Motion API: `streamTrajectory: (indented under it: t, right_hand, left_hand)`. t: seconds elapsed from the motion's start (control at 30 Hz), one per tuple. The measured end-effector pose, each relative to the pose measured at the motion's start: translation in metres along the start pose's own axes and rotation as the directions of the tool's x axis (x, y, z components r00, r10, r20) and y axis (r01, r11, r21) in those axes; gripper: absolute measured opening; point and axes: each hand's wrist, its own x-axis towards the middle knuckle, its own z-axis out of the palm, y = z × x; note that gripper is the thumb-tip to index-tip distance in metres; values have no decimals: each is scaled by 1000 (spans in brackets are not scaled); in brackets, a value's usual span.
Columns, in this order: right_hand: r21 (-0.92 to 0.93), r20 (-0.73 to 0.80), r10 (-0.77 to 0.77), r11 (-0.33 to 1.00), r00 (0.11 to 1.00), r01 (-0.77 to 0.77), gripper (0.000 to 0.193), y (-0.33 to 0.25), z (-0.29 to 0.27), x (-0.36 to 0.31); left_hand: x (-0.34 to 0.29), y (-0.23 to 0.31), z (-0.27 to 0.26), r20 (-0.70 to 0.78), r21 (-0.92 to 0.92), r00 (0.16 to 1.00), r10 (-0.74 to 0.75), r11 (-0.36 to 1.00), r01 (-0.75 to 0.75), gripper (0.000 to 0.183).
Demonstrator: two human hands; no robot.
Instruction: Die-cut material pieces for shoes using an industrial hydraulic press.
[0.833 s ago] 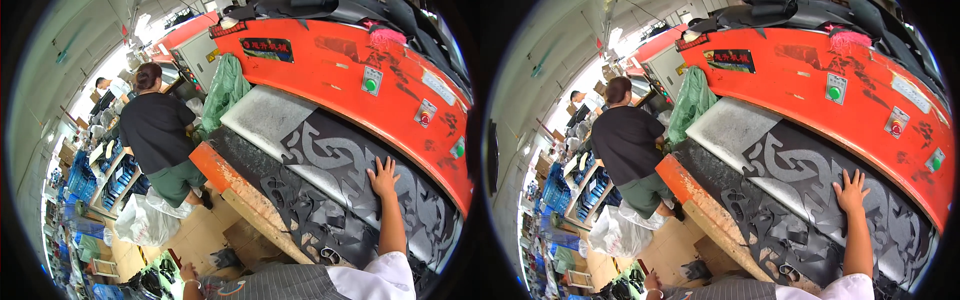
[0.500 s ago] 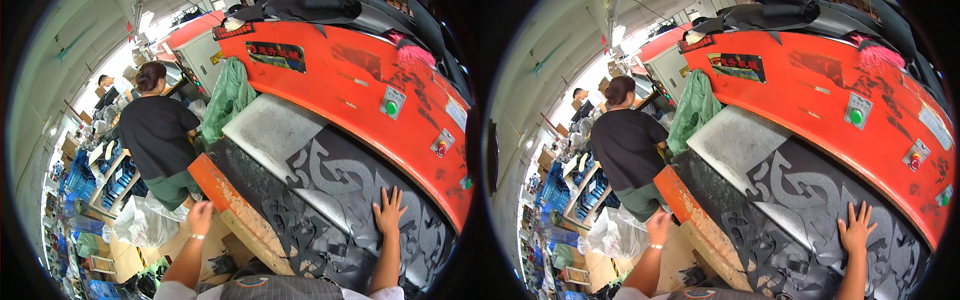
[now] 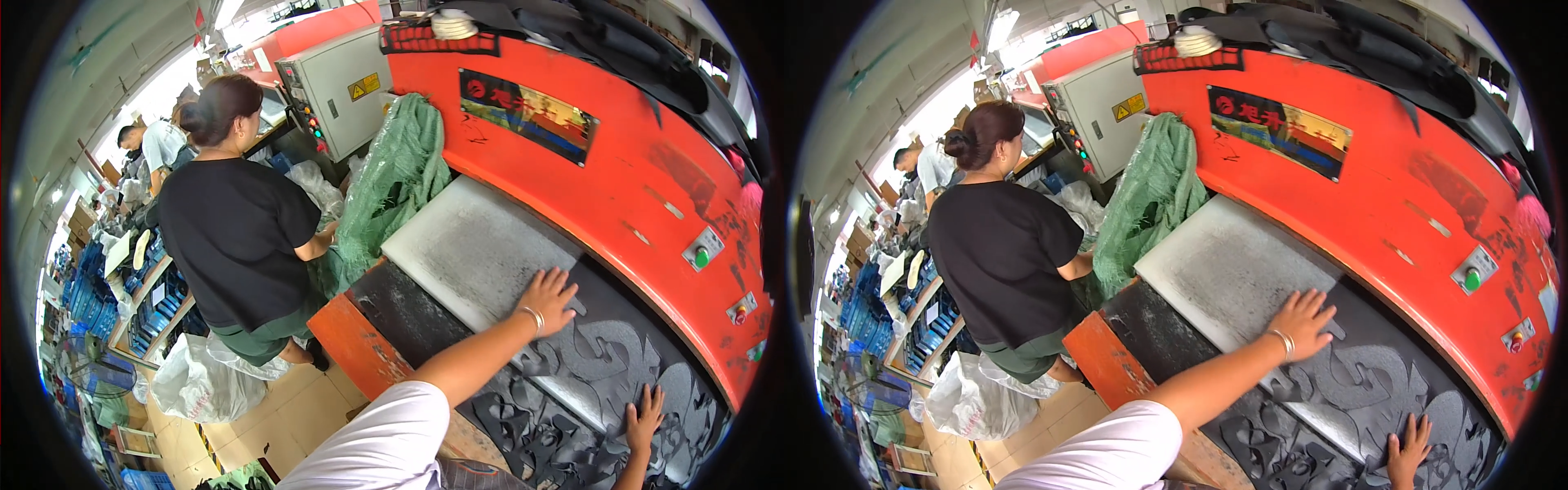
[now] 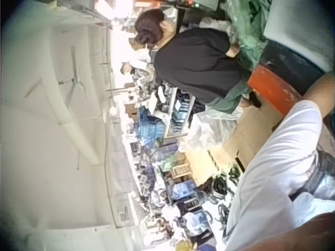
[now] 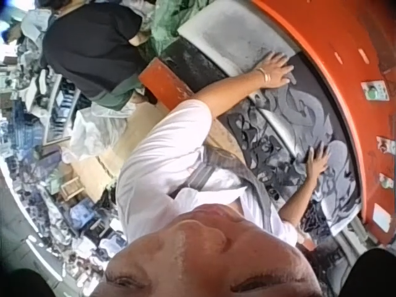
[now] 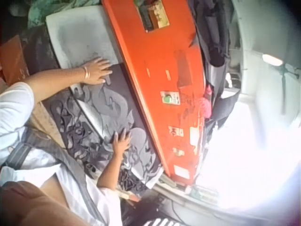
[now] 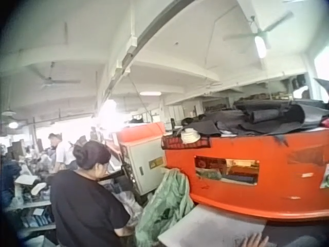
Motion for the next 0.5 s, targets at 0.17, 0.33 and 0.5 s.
streamTrajectory:
  t: [0.17, 0.33, 0.5]
  right_hand:
    - [502, -252, 127, 865, 959, 17, 56, 60, 31, 73]
    - [228, -283, 243, 957, 928, -181, 60, 69, 38, 149]
    - [467, -226, 185, 882, 956, -61, 51, 73, 30, 161]
  left_hand:
    - [-3, 0, -4, 4, -93, 1000, 25, 995, -25, 57]
    - [-2, -2, 6, -103, -172, 994, 32, 984, -49, 47]
    - [22, -1, -2, -120, -472, 984, -130, 880, 59, 40]
